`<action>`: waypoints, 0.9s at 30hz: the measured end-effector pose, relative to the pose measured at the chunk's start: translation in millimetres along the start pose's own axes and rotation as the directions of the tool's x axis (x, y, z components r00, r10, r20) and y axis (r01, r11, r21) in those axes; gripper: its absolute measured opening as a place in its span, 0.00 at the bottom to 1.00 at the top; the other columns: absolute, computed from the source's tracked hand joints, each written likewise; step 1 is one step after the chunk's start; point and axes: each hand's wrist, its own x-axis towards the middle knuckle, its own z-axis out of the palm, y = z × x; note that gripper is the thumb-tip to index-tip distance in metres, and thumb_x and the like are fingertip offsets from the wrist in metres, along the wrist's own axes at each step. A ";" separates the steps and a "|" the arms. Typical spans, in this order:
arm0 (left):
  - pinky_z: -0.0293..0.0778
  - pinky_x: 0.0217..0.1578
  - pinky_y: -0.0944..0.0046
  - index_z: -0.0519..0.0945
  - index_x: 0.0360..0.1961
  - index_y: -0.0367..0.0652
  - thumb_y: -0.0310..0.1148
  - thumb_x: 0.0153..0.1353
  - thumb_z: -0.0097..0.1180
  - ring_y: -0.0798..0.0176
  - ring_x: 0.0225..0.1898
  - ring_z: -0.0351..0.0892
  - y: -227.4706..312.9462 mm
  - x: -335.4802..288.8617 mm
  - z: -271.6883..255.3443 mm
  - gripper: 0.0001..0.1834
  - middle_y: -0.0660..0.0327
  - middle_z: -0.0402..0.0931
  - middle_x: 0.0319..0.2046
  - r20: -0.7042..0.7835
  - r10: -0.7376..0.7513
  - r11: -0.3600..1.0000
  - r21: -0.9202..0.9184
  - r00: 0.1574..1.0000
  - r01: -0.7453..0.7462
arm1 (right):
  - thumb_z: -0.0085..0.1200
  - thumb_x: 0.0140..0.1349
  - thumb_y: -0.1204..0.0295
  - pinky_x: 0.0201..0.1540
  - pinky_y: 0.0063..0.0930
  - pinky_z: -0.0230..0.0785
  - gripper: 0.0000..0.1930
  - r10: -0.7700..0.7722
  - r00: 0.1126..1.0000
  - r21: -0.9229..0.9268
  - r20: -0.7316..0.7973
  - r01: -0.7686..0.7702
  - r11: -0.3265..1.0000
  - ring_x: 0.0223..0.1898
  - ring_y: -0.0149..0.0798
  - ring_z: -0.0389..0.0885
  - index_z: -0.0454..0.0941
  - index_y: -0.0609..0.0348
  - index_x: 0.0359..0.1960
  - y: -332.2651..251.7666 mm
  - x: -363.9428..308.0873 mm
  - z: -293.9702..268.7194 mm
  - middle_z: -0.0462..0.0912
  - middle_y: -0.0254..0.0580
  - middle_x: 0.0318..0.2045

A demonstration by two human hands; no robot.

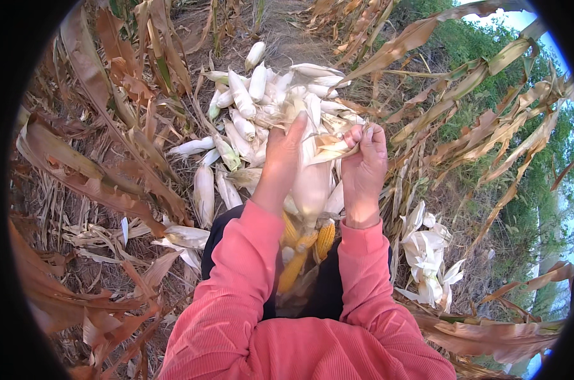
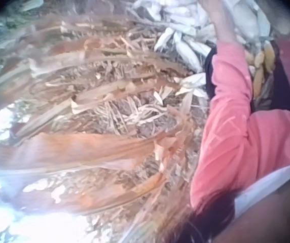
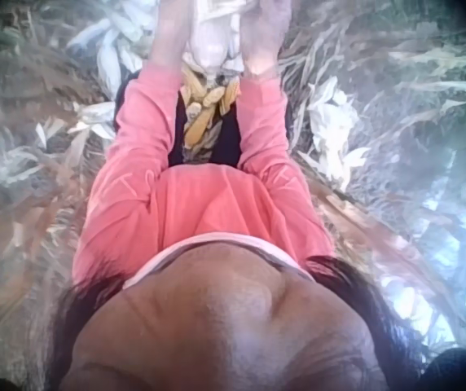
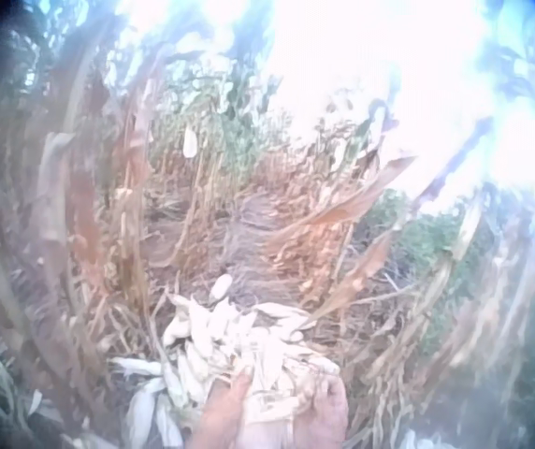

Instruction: The person sits on the ground in a cornfield and shucks corn cobs by hand. They remove the husks from each cob and place the shucked corn into a pile on their lap.

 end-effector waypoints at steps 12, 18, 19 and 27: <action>0.74 0.38 0.66 0.71 0.49 0.33 0.47 0.57 0.60 0.66 0.37 0.76 46.1 18.3 -41.8 0.29 0.57 0.76 0.39 -0.342 0.162 0.983 -0.022 0.926 -0.180 | 0.46 0.68 0.71 0.28 0.15 0.57 0.04 0.851 0.520 -0.661 0.070 -0.615 0.430 0.24 0.20 0.62 0.68 0.57 0.35 -34.0 -118.8 -49.6 0.66 0.26 0.24; 0.68 0.50 0.64 0.68 0.55 0.33 0.47 0.58 0.59 0.62 0.48 0.73 39.2 8.6 -27.8 0.32 0.54 0.74 0.47 -0.220 0.177 0.983 0.077 0.959 -0.164 | 0.50 0.65 0.72 0.32 0.16 0.62 0.04 0.768 0.633 -0.919 0.102 -0.236 0.317 0.29 0.21 0.67 0.70 0.58 0.34 -22.8 -139.0 -52.8 0.69 0.27 0.27; 0.66 0.53 0.63 0.68 0.56 0.33 0.47 0.58 0.59 0.60 0.50 0.72 35.9 7.7 -24.2 0.33 0.53 0.73 0.50 -0.201 0.207 0.975 0.119 0.957 -0.186 | 0.51 0.64 0.72 0.34 0.17 0.62 0.04 0.780 0.624 -0.892 0.056 -0.320 0.320 0.30 0.22 0.67 0.70 0.59 0.34 -27.1 -139.2 -48.5 0.70 0.27 0.27; 0.61 0.55 0.64 0.67 0.57 0.32 0.46 0.59 0.57 0.60 0.53 0.69 19.3 2.8 -10.1 0.33 0.53 0.71 0.52 -0.054 0.220 0.918 0.349 0.974 -0.188 | 0.66 0.52 0.63 0.57 0.34 0.62 0.35 0.322 0.938 -0.869 0.127 -0.051 0.493 0.53 0.41 0.70 0.62 0.64 0.58 -16.1 -59.9 -15.2 0.72 0.46 0.50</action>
